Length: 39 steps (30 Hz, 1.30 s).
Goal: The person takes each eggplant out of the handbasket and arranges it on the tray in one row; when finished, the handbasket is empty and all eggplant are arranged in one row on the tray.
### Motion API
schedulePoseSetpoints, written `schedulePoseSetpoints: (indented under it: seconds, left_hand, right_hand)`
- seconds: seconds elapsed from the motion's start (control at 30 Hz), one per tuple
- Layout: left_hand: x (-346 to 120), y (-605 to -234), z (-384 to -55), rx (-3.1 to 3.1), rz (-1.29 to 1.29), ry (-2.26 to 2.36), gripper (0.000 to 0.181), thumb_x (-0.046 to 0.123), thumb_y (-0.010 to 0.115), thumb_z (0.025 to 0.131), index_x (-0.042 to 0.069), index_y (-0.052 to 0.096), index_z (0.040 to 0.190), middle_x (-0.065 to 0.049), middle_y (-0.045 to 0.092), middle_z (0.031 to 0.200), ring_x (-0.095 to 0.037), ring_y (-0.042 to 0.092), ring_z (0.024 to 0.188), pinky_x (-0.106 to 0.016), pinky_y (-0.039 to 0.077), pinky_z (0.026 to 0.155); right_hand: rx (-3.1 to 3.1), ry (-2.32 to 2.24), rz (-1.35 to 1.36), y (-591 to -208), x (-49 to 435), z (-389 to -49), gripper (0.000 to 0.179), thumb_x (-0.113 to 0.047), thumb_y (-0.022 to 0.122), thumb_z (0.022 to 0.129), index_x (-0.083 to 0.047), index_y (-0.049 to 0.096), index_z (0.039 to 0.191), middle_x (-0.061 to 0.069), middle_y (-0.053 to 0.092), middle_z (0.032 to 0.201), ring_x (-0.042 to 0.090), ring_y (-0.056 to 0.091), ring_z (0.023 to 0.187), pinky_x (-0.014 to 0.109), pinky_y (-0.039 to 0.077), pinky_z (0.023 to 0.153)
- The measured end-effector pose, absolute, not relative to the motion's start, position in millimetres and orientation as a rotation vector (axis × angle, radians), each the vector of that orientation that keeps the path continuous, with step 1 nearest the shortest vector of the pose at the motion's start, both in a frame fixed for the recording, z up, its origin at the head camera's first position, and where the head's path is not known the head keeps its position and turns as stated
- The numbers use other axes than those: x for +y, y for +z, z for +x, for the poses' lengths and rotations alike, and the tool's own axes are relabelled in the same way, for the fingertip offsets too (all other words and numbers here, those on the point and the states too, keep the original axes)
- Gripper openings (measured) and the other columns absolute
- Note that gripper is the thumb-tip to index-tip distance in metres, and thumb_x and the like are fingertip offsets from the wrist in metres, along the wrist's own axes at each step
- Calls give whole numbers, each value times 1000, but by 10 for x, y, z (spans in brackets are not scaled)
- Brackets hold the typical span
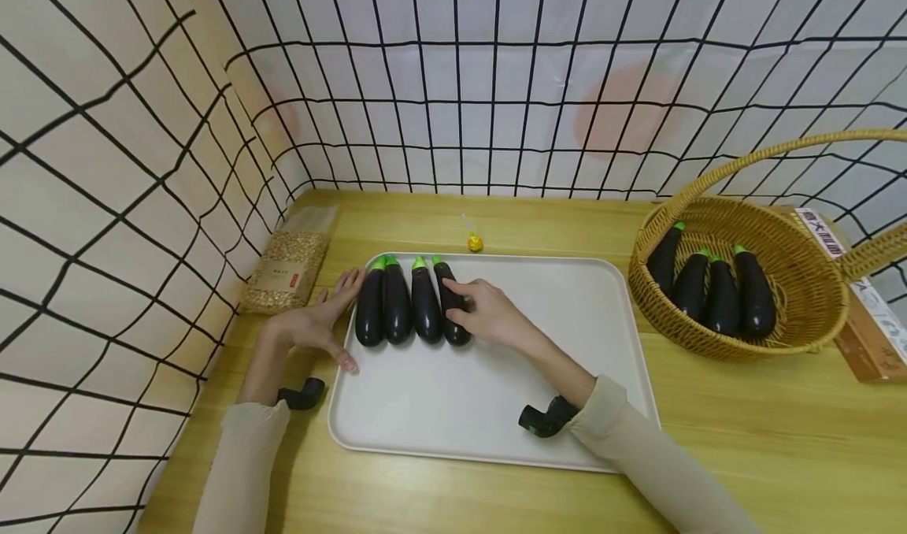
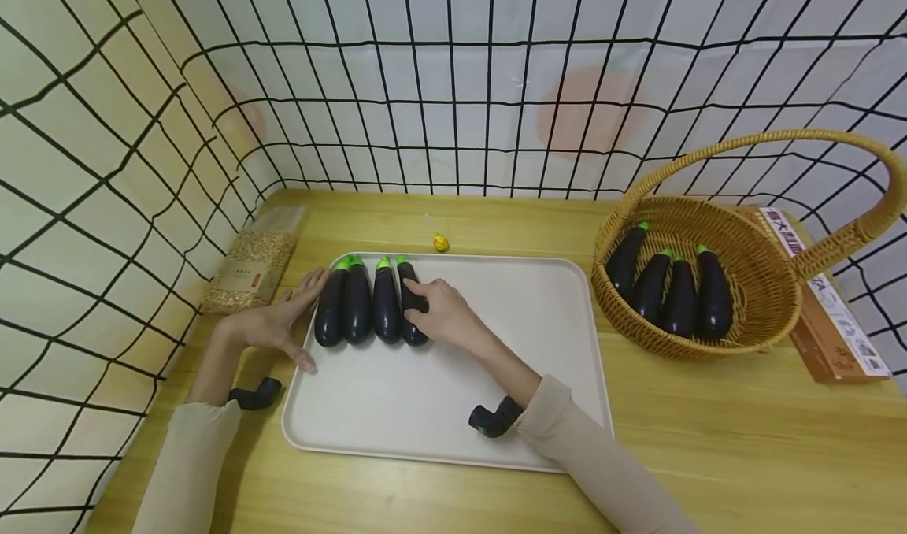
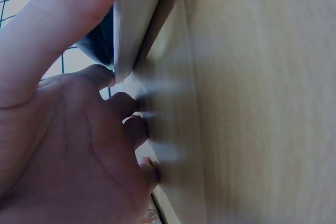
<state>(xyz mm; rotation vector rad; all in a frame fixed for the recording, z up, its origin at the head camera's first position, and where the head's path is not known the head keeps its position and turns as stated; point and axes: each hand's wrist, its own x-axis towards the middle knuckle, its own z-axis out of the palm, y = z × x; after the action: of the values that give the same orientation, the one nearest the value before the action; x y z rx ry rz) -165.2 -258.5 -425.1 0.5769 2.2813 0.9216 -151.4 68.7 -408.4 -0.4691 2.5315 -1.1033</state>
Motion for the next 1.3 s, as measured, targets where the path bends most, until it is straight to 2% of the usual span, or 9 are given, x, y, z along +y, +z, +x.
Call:
schedulePoseSetpoints:
  seconds: [0.13,0.33,0.53,0.67,0.77,0.9,1.03,1.3]
  left_hand:
    - [-2585,-4255,-1650,2266,585,949,159,29,101,59,11,-18,164,-22,-33,167,-42,-32,154,-70,-20,121]
    - [-2582,-4236,-1650,2266,577,952,160,29,101,59,13,-18,165,-22,-32,167,-42,-31,155,-69,-20,122]
    - [-2578,-4220,-1652,2267,570,947,159,29,101,59,12,-17,164,-23,-32,167,-42,-30,155,-69,-20,122]
    - [-2581,-4206,-1648,2270,565,944,159,30,101,59,11,-17,164,-23,-31,167,-43,-29,155,-69,-20,122]
    - [-2586,-4203,-1646,2267,562,947,159,30,101,59,11,-17,164,-23,-31,167,-42,-30,155,-69,-20,122]
    - [-2585,-4207,-1649,2262,564,955,160,31,101,59,11,-17,164,-23,-31,167,-42,-30,155,-68,-20,122]
    - [-2572,-4218,-1654,2270,569,945,159,31,101,59,12,-17,165,-23,-32,167,-42,-30,155,-68,-20,122]
    - [-2568,-4243,-1652,2286,573,906,158,34,100,61,15,-17,165,-22,-33,167,-41,-30,155,-68,-20,123]
  right_hand:
    - [2555,-1112,-458,-4073,671,-1505,60,-19,68,97,-6,50,153,19,65,108,19,53,86,25,40,69]
    - [2568,-1120,-451,-4086,648,-1512,60,-21,69,97,-5,50,152,22,67,113,21,61,92,26,45,73]
    - [2556,-1106,-426,-4106,661,-1511,57,-22,63,101,-10,47,155,14,59,103,20,47,84,28,37,71]
    - [2543,-1101,-445,-4106,680,-1518,59,-21,61,102,-11,44,157,20,62,113,23,52,91,31,42,77]
    - [2523,-1107,-471,-4090,710,-1523,60,-23,60,103,-12,42,158,26,61,128,29,61,107,40,51,90]
    - [2490,-1105,-502,-4026,838,-1504,61,-27,58,105,-14,38,161,28,54,144,36,61,127,52,52,104]
    - [2488,-1098,-524,-3887,1126,-1430,60,-30,57,106,-17,38,161,25,52,148,37,58,132,54,53,103]
    - [2539,-1081,-598,-3513,1971,-1141,57,-31,59,106,-16,44,158,20,56,148,34,60,129,52,56,102]
